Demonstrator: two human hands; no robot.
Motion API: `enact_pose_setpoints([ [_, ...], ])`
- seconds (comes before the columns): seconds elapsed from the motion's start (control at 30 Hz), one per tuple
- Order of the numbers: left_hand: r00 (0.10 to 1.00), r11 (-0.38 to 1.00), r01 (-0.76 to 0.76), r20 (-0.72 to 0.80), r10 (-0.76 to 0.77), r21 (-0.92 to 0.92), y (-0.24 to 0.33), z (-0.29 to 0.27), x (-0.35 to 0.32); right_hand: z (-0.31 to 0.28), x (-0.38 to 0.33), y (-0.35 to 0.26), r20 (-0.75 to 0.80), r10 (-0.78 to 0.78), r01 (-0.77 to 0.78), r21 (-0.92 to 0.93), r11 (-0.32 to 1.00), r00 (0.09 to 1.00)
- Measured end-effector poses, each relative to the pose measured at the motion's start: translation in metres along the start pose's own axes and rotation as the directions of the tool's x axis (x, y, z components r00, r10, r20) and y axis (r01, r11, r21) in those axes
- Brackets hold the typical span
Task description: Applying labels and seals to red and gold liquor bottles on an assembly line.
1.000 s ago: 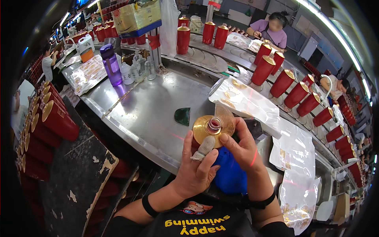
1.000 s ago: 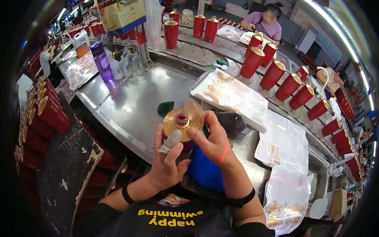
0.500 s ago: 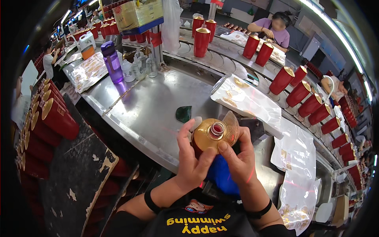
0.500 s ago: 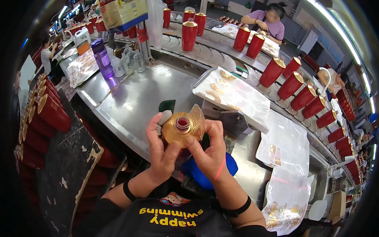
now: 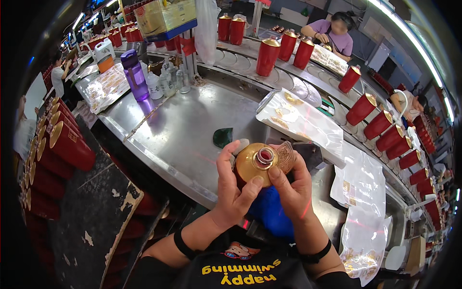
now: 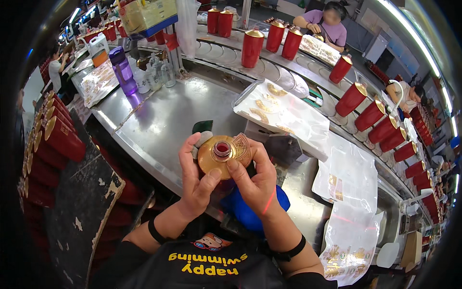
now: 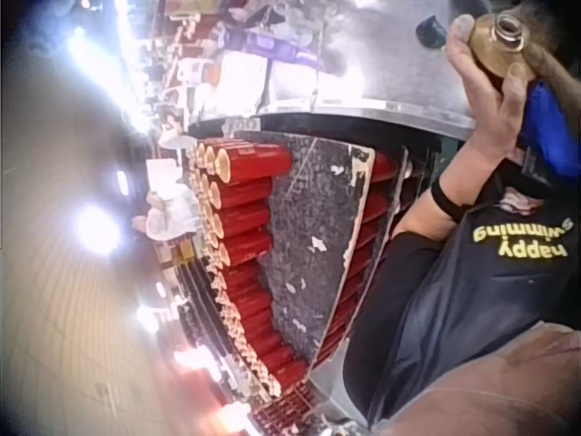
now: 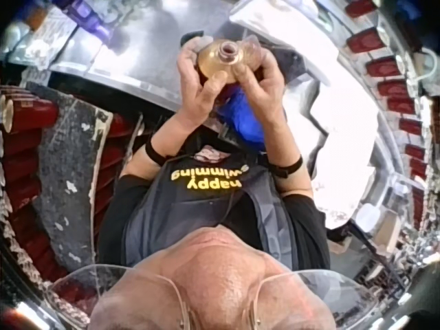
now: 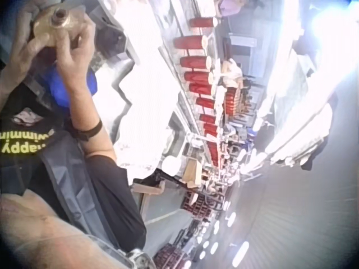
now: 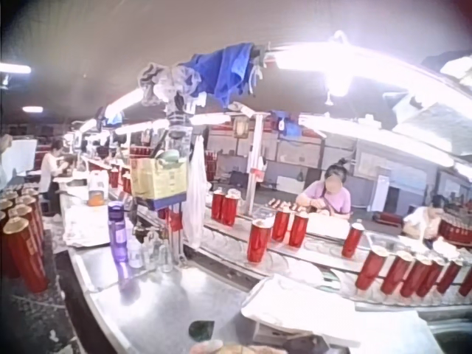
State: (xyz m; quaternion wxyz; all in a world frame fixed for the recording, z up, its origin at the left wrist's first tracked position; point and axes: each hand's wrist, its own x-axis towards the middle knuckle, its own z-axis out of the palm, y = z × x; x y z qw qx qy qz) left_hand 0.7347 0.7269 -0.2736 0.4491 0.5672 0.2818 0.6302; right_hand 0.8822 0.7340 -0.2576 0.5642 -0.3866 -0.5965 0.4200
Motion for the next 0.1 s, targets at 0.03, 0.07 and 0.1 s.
enact_pose_setpoints([
  [0.03,1.0,1.0,0.012,0.006,-0.012,-0.015,0.0009,0.0001,0.0005,-0.0011,-0.0003,0.0014,-0.002,0.0,0.0,-0.001,1.0,1.0],
  [0.07,1.0,0.999,0.025,0.011,-0.024,-0.031,0.0022,0.0004,0.0008,-0.0022,-0.0006,0.0036,-0.001,0.024,-0.024,0.017,1.0,1.0],
  [0.1,1.0,0.999,0.024,0.012,-0.024,-0.031,0.0023,0.0007,0.0008,-0.0037,-0.0008,0.0063,0.001,0.047,-0.047,0.037,0.998,0.999],
])
